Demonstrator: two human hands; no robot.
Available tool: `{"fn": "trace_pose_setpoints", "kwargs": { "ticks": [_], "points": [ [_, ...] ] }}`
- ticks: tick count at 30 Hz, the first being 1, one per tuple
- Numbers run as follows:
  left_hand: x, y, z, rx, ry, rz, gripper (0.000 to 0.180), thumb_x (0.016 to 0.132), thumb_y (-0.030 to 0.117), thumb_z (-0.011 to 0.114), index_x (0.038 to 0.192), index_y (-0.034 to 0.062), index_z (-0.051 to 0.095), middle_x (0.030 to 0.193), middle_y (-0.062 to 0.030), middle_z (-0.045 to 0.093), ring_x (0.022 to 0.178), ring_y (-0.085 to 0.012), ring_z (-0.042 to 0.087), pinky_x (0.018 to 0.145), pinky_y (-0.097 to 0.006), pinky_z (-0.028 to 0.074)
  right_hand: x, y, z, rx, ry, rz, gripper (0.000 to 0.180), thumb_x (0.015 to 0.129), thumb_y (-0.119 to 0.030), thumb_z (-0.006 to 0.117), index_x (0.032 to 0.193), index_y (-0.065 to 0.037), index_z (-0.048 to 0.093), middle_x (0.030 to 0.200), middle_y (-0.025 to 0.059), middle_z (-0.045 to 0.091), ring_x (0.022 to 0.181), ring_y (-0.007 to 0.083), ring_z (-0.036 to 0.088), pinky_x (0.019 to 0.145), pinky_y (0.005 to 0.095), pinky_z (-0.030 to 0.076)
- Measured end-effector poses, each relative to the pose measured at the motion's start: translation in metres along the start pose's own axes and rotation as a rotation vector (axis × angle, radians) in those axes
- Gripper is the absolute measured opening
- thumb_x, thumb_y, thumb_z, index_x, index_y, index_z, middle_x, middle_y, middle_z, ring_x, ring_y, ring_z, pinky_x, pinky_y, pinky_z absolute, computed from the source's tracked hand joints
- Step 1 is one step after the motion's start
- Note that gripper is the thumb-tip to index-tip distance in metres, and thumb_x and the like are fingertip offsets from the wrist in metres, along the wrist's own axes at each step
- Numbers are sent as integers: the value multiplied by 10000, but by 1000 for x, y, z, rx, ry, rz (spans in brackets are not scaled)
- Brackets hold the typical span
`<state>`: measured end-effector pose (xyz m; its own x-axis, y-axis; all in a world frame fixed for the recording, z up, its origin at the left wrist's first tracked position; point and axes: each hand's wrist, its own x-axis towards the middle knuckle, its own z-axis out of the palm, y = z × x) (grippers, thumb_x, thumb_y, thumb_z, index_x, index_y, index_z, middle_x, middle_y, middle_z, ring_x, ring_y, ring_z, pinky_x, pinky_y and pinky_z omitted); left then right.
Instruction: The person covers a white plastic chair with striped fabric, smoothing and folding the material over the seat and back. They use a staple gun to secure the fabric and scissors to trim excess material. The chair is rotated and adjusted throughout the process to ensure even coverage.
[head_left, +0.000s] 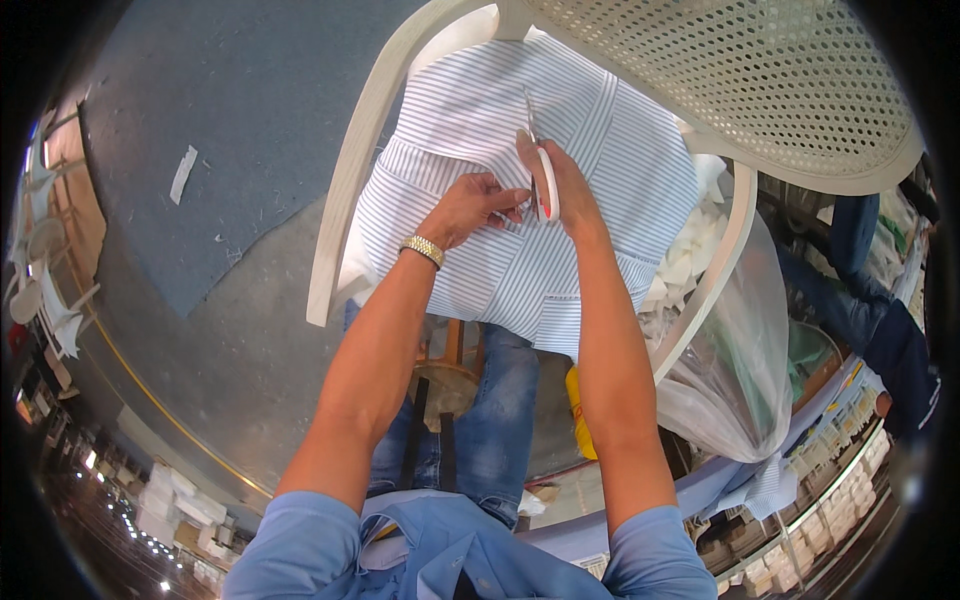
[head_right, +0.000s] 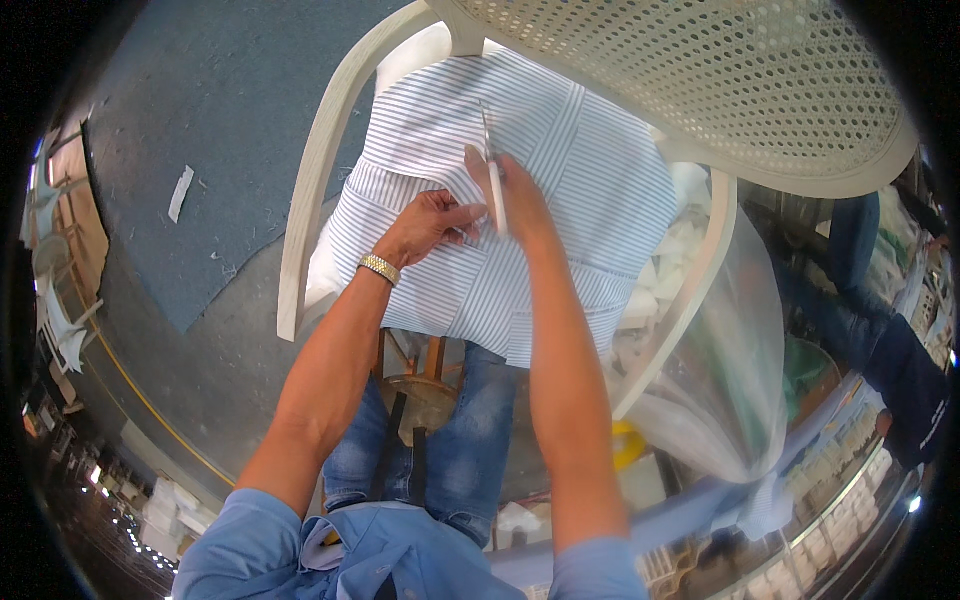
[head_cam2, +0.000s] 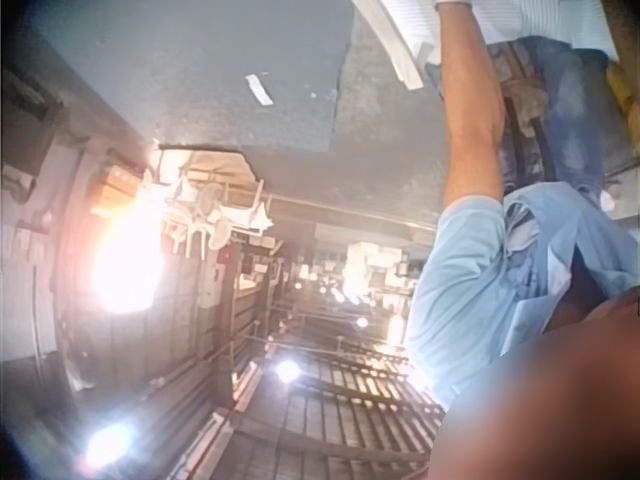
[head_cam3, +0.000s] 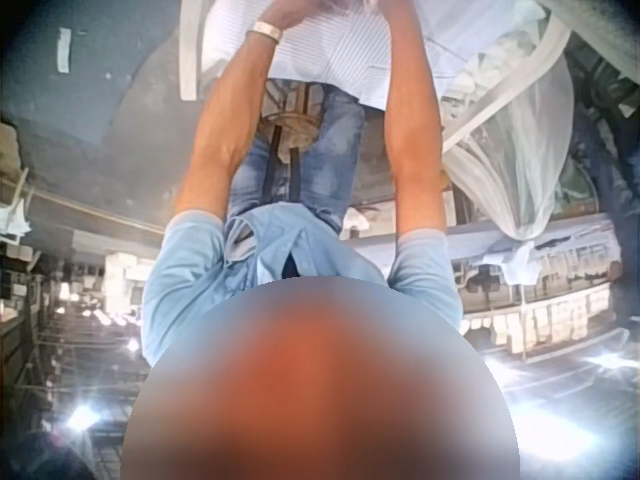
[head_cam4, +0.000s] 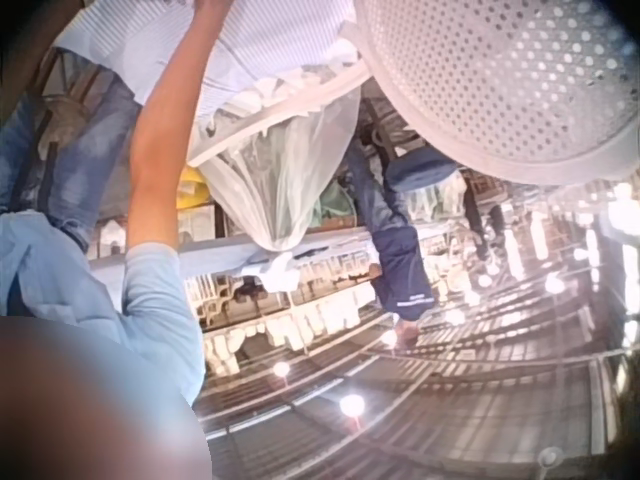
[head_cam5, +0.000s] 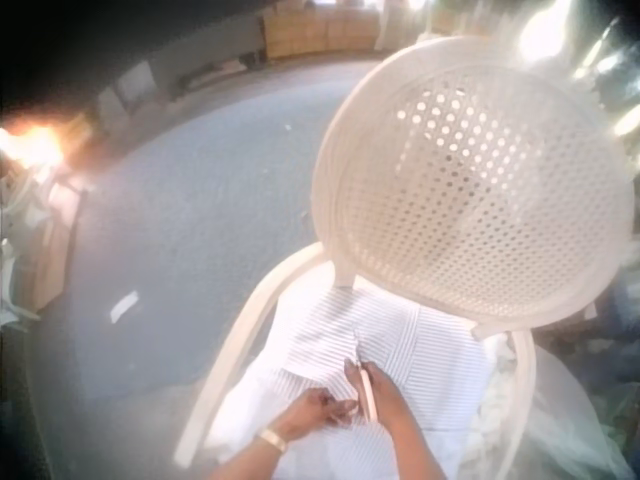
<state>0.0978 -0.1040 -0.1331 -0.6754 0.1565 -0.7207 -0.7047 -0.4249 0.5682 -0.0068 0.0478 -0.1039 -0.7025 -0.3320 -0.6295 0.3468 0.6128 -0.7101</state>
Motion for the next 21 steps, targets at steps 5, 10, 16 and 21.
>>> {"fn": "trace_pose_setpoints", "kwargs": {
  "ticks": [5,10,16,21],
  "points": [
    [-4,2,-5,42,6,-76,191,939,196,778,954,18,712,887,-67,743,749,-120,695,642,-237,524,-5,-3,9,54,103,-94,585,944,-575,656,910,9,660,675,124,592,611,231,582,617,372,470],
    [-9,2,-6,-15,-8,-39,196,929,195,790,944,20,703,855,-69,743,741,-120,700,637,-237,529,13,-20,1,123,-6,-5,454,969,-457,696,1053,-12,669,732,18,564,624,89,516,530,264,412],
    [-17,16,-6,248,39,-77,266,898,240,824,925,6,700,830,-69,745,751,-114,704,624,-228,503,20,-25,8,59,78,-62,687,912,-669,657,897,18,670,609,67,571,549,185,555,539,342,441],
    [-29,20,-4,135,44,-55,263,893,251,827,896,19,702,800,-80,744,691,-107,677,614,-231,492,29,-34,0,101,9,-9,569,923,-616,690,885,-50,663,674,8,552,583,96,516,520,275,412]
  ]
}}
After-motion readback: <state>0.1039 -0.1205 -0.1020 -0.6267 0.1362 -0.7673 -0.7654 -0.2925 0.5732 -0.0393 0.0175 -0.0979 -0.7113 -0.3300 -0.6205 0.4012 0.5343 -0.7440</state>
